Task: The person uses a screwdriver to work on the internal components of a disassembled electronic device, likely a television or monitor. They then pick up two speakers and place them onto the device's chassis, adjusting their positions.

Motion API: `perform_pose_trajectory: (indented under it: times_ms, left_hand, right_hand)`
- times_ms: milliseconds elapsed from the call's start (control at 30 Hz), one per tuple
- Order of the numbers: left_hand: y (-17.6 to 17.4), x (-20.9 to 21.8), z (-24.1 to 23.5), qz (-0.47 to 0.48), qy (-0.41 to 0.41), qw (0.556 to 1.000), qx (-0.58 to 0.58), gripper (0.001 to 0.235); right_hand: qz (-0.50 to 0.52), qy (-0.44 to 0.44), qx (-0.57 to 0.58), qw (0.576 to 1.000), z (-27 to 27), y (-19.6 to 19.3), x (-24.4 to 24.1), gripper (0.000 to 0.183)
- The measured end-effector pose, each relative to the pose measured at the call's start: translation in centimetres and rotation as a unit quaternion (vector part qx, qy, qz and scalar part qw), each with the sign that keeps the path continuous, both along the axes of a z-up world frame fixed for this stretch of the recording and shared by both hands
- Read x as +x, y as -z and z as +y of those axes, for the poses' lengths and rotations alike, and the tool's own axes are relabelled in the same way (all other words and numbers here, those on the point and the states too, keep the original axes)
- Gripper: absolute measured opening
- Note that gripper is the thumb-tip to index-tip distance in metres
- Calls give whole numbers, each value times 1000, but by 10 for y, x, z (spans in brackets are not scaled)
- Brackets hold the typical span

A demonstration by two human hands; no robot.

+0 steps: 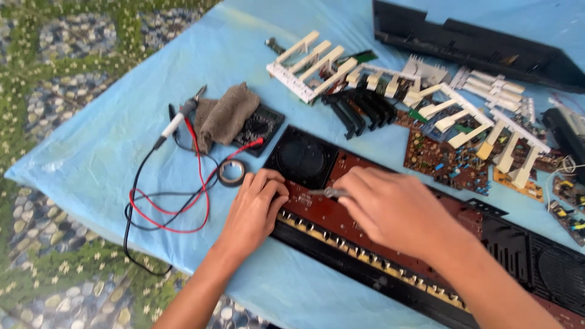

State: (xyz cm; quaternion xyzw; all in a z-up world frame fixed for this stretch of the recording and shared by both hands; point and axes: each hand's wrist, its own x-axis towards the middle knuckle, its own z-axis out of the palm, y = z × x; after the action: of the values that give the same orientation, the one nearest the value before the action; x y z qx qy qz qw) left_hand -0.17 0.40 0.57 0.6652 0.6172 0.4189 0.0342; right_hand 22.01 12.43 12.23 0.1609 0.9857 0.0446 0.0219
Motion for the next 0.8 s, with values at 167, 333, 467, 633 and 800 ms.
perform_pose_trajectory:
  times_ms: [167, 333, 467, 633, 800]
  left_hand:
    - [0, -5, 2, -51, 2, 998, -38, 6]
    - [8, -9, 6, -79, 12, 996, -45, 7]
    - [12, -12, 5, -111, 25, 992, -49, 4]
    - [6, -11, 3, -100, 31, 993, -52, 4]
    - [2, -10, 1, -96, 30, 993, -65, 5]
  right_hand:
    - [38, -6, -31, 999, -8, -5, -16, 15]
    - [38, -39, -54, 997, -11, -4, -26, 11]
    - [35, -33, -47, 998, -12, -9, -23, 11]
    - [30, -17, -37, 999, -10, -10, -14, 12]
    - [30, -14, -49, 998, -11, -5, -13, 12]
